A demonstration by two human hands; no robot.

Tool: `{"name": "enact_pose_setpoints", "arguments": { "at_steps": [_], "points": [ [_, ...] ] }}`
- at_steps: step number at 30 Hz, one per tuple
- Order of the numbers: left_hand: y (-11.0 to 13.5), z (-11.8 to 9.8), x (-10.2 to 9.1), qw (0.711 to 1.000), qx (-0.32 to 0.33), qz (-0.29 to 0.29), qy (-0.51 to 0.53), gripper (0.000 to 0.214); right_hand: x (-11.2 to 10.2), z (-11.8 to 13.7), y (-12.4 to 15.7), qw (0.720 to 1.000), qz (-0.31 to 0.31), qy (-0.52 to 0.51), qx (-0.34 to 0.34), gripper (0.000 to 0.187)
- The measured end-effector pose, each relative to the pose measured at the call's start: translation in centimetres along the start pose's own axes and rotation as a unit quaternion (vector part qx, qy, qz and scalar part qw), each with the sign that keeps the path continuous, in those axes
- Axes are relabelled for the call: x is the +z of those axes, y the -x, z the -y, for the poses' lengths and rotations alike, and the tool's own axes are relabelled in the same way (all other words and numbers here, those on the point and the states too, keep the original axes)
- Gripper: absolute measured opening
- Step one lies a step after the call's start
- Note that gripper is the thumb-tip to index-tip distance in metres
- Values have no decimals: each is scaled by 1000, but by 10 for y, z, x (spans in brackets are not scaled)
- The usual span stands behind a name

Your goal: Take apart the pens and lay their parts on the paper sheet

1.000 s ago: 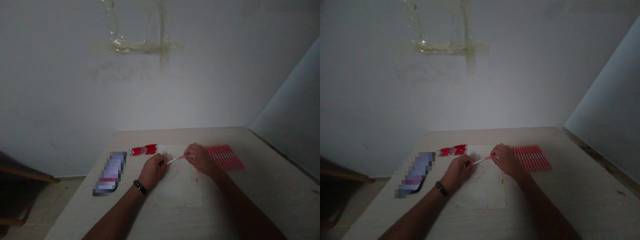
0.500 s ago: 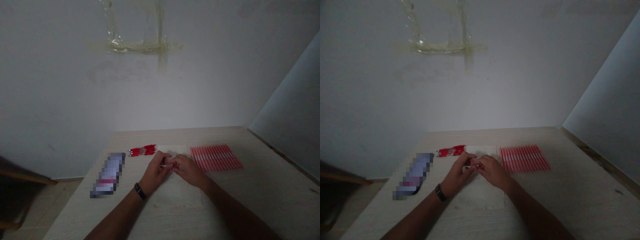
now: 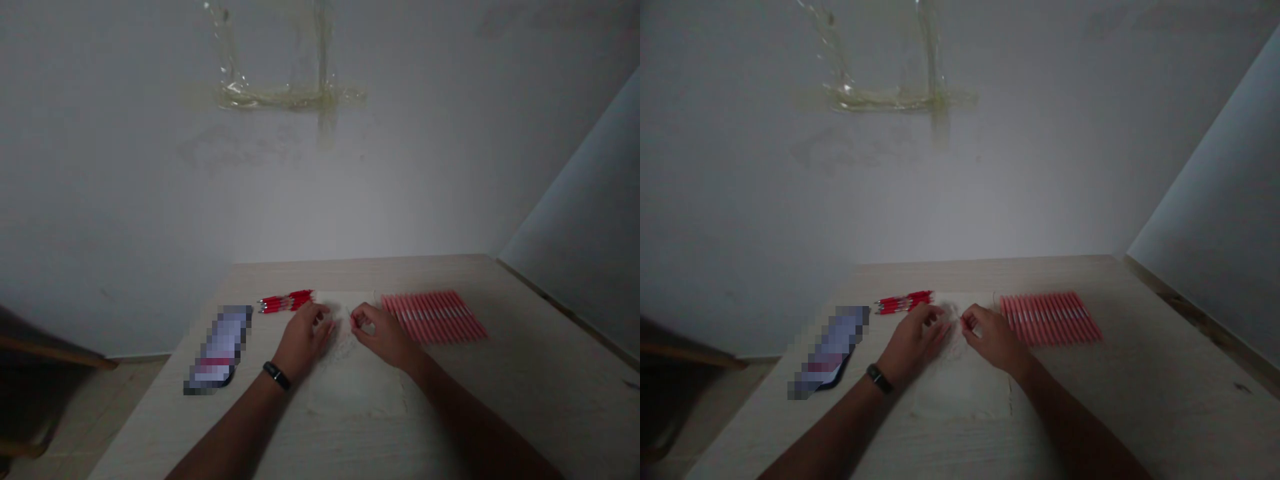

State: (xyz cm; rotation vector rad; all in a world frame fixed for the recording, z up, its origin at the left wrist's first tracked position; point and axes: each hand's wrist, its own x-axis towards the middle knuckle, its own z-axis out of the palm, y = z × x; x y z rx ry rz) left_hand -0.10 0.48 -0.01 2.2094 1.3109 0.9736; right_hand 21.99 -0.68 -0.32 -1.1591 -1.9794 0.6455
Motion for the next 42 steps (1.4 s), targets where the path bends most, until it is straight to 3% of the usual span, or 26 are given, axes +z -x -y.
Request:
{"name": "enact_pose_setpoints", "arguments": {
  "at_steps": [4, 9, 16, 25, 35, 42],
  "points": [
    [2, 9, 8, 997, -18, 56, -58, 15, -5, -6, -2, 1000, -21, 2, -6, 11],
    [7, 7, 14, 995, -6, 88, -56, 15, -5, -7, -2, 999, -17, 26, -11, 11],
    [4, 6, 15, 997, -23, 69, -11, 24, -16, -13, -5, 993, -20, 99, -62, 12],
    [0, -7, 2, 999, 15, 27, 12, 25, -30, -23, -7, 983, -8, 171, -70, 20],
    [-1, -9, -2, 998, 36, 55, -19, 23, -37, -21, -7, 976, -12, 194, -96, 23],
    [1, -5, 3, 992, 73, 99, -38, 26, -25, -11, -5, 982, 30, 138, -128, 19]
  ]
}}
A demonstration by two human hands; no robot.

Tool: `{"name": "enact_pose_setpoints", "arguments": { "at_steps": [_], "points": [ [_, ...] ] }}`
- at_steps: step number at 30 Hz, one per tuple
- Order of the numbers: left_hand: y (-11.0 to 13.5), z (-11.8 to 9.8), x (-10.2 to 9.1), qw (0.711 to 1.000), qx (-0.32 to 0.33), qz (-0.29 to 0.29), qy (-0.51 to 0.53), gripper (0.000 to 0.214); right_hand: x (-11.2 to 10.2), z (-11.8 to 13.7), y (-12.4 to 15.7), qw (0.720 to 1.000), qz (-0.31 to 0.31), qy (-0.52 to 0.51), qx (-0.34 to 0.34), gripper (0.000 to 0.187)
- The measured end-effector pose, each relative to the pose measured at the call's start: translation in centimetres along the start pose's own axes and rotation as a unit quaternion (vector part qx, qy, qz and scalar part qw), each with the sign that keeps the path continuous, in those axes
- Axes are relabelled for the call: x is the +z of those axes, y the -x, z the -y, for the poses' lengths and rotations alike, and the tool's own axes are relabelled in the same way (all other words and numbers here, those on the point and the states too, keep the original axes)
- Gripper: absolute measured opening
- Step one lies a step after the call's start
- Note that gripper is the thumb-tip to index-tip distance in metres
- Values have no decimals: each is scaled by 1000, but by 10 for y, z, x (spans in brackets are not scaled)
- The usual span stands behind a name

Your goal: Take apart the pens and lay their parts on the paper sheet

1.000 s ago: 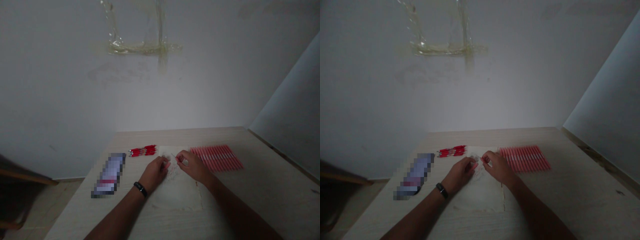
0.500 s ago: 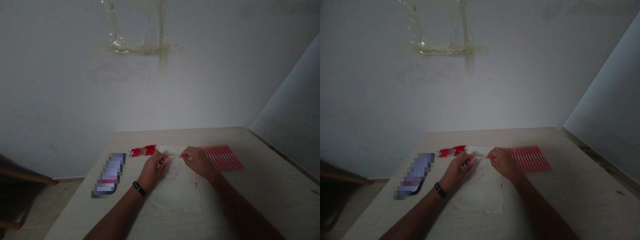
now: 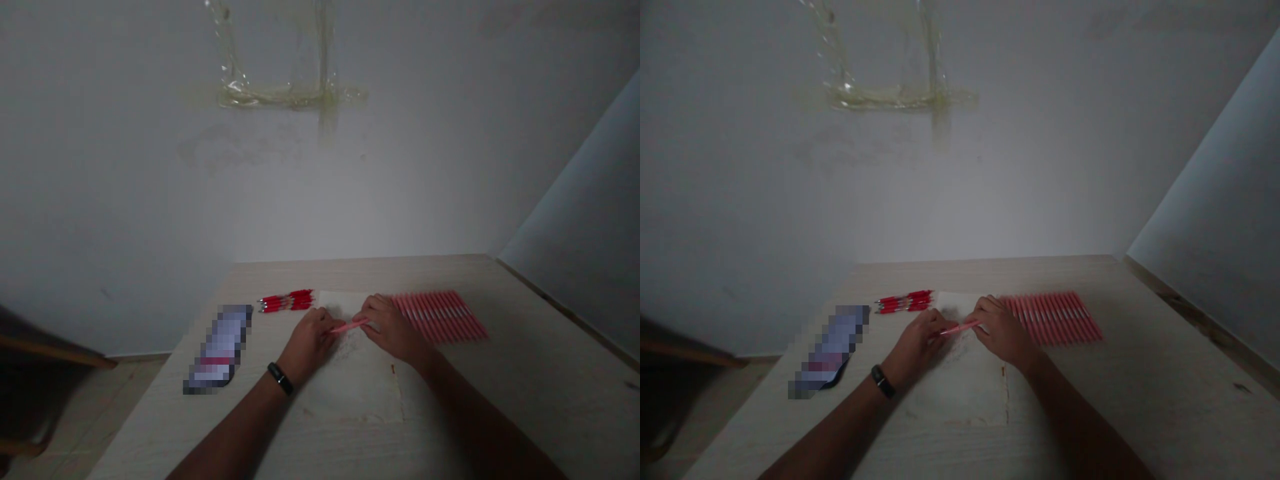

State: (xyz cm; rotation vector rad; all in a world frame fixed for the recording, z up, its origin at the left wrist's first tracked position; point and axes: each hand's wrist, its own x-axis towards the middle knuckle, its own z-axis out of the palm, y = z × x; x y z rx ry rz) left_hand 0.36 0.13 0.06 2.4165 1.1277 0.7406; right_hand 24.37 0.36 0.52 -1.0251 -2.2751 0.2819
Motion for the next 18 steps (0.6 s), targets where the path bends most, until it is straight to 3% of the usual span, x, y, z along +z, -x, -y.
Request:
{"name": "enact_pose_setpoints", "arguments": {
  "at_steps": [4, 10, 13, 16, 18],
  "points": [
    [0, 0, 0, 1000, 9, 7, 6, 26, 5, 2, 0, 999, -6, -42, 3, 14],
    [-1, 0, -3, 1000, -9, -9, 12, 24, 3, 3, 3, 990, 1, -109, 87, 17],
    [-1, 0, -4, 1000, -24, -18, 8, 23, 1, -1, 5, 993, -6, -92, 79, 23],
    [-1, 1, -3, 999, -22, -21, 8, 22, -1, -6, 4, 997, 0, -52, 58, 13],
    [-1, 2, -3, 1000, -18, -18, 7, 22, -3, -7, 4, 998, 13, -39, 45, 20]
  ]
}}
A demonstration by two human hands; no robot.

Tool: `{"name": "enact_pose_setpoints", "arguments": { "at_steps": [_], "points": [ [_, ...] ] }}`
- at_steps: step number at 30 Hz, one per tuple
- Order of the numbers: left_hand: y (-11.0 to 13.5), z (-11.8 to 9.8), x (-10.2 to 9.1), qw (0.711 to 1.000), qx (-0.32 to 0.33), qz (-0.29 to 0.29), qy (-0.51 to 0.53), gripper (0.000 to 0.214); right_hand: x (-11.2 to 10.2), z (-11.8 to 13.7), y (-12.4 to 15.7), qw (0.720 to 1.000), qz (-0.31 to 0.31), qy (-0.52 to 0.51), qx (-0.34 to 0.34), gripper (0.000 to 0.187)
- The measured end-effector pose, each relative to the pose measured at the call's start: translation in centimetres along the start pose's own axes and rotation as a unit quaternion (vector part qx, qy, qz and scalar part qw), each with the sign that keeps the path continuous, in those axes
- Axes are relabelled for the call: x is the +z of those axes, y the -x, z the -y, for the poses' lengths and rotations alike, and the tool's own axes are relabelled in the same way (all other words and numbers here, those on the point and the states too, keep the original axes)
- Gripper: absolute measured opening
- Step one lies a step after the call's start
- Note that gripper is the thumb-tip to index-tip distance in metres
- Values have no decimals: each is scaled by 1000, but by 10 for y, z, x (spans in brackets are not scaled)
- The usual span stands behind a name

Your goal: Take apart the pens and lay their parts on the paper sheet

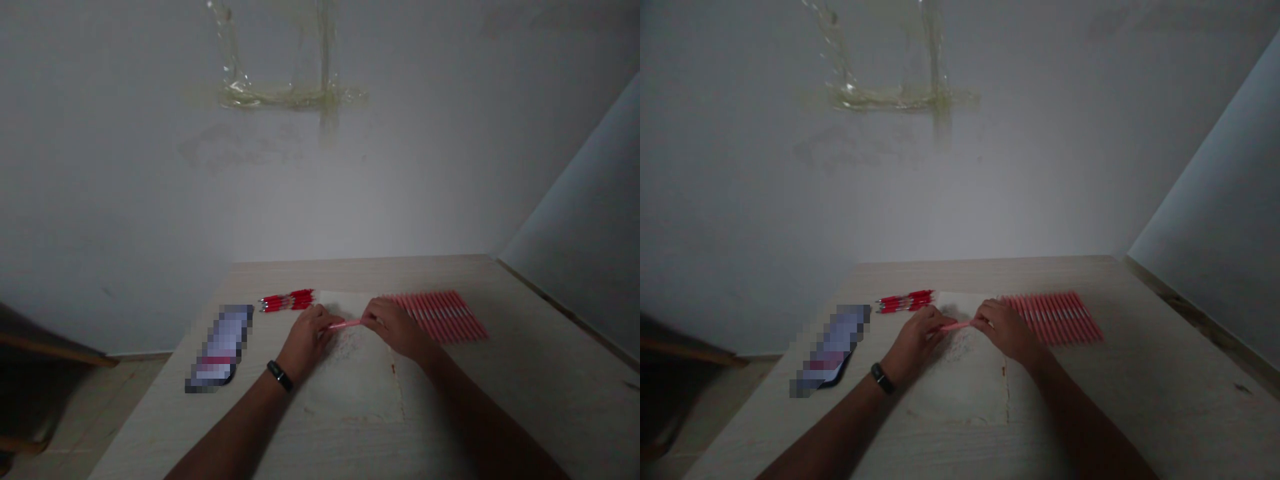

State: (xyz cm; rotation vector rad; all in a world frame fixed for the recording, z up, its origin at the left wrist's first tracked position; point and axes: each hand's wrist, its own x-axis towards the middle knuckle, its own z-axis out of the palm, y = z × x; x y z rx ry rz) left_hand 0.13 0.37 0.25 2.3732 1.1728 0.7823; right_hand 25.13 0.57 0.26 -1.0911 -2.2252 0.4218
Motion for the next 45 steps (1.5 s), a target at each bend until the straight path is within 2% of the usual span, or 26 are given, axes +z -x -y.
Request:
{"name": "enact_pose_setpoints", "arguments": {
  "at_steps": [5, 8, 12, 16, 20, 26, 31, 36, 41, 45],
  "points": [
    [0, 0, 1, 1000, -2, 1, -4, 24, -2, 2, -1, 1000, -10, 4, 2, 18],
    [0, 1, 1, 1000, 3, -1, -1, 24, -2, 2, -1, 1000, 4, 26, -3, 23],
    [1, 1, 2, 1000, 3, 3, 10, 26, 0, 1, 0, 1000, 9, 19, 0, 18],
    [1, 1, 3, 1000, 2, 5, 13, 24, 0, 2, 0, 1000, 24, 18, 2, 26],
    [1, 0, 3, 1000, -9, 6, 10, 24, -2, 4, -1, 1000, 7, 19, 5, 17],
    [1, 1, 3, 1000, 8, -3, 18, 23, -1, 7, 0, 999, 20, 36, 13, 35],
    [0, 0, 2, 1000, -2, -9, 3, 22, 1, 8, 0, 999, 6, 33, 13, 21],
    [1, 3, 2, 1000, 18, -13, -6, 23, 2, 7, 0, 998, 14, 62, -4, 27],
    [2, -2, 0, 999, 1, -29, 30, 16, 2, 13, -2, 999, -31, -25, 26, 29],
    [1, -8, 1, 993, -25, -58, 99, 10, 3, 17, -2, 991, -62, -115, 24, 21]
  ]
}}
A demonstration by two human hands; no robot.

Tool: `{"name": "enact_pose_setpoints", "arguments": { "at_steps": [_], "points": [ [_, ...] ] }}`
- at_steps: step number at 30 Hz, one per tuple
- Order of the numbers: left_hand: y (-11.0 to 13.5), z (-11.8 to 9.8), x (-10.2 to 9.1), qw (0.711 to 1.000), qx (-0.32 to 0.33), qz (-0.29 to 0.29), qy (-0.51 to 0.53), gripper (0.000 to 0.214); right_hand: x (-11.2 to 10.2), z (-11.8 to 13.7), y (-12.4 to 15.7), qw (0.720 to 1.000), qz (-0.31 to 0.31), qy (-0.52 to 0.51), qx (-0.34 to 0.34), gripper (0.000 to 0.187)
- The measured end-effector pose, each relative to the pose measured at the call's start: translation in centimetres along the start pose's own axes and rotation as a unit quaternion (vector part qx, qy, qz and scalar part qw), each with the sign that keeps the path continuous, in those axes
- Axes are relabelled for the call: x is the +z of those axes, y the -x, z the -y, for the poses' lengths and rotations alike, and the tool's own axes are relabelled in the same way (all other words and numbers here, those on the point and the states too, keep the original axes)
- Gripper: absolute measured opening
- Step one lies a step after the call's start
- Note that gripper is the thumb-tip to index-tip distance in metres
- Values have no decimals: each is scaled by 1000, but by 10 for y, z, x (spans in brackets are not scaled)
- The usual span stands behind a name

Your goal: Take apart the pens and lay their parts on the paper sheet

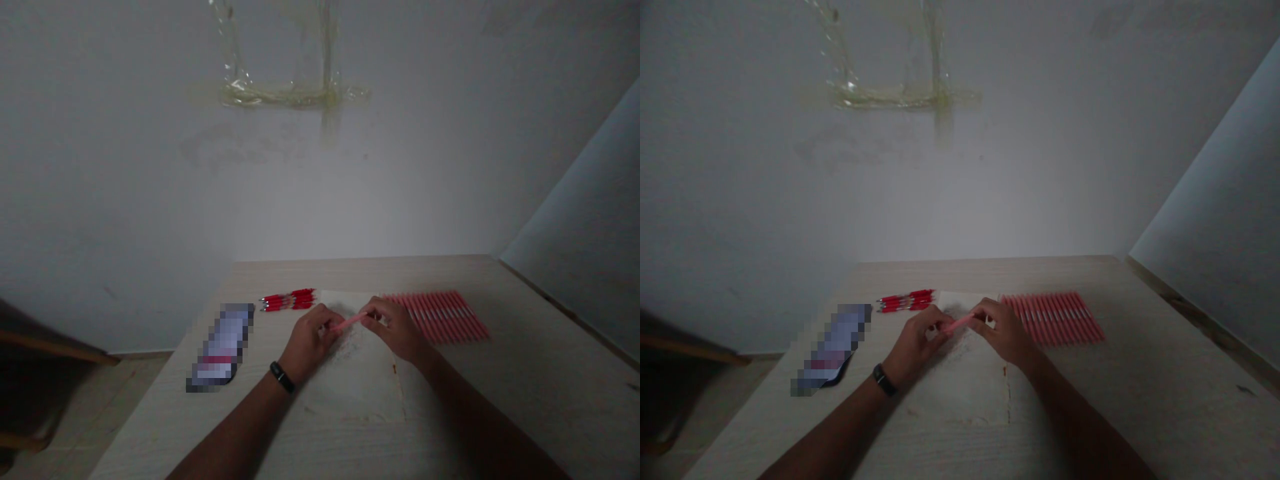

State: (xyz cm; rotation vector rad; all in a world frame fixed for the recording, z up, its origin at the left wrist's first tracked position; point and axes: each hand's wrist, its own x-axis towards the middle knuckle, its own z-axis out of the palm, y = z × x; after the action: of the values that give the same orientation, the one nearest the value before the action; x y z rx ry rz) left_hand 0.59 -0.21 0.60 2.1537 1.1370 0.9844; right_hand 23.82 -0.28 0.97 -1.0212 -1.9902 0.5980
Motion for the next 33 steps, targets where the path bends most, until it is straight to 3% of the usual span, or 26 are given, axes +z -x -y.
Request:
{"name": "enact_pose_setpoints", "arguments": {
  "at_steps": [3, 7, 10, 20, 33],
  "points": [
    [-2, 2, 1, 992, -36, -29, 115, 14, 0, -1, 1, 1000, 15, -8, -15, 15],
    [-7, 7, 3, 947, -75, -59, 308, 24, -3, -4, 1, 997, 68, 15, -41, 18],
    [-8, 8, 3, 921, -94, -66, 373, 24, -6, -6, 0, 994, 91, 26, -52, 22],
    [-2, 14, 18, 879, -127, -49, 458, 22, -6, -7, -1, 994, 87, 18, -64, 15],
    [-3, 14, 18, 879, -138, -67, 452, 20, -6, -13, 0, 994, 90, 20, -51, 17]
  ]
}}
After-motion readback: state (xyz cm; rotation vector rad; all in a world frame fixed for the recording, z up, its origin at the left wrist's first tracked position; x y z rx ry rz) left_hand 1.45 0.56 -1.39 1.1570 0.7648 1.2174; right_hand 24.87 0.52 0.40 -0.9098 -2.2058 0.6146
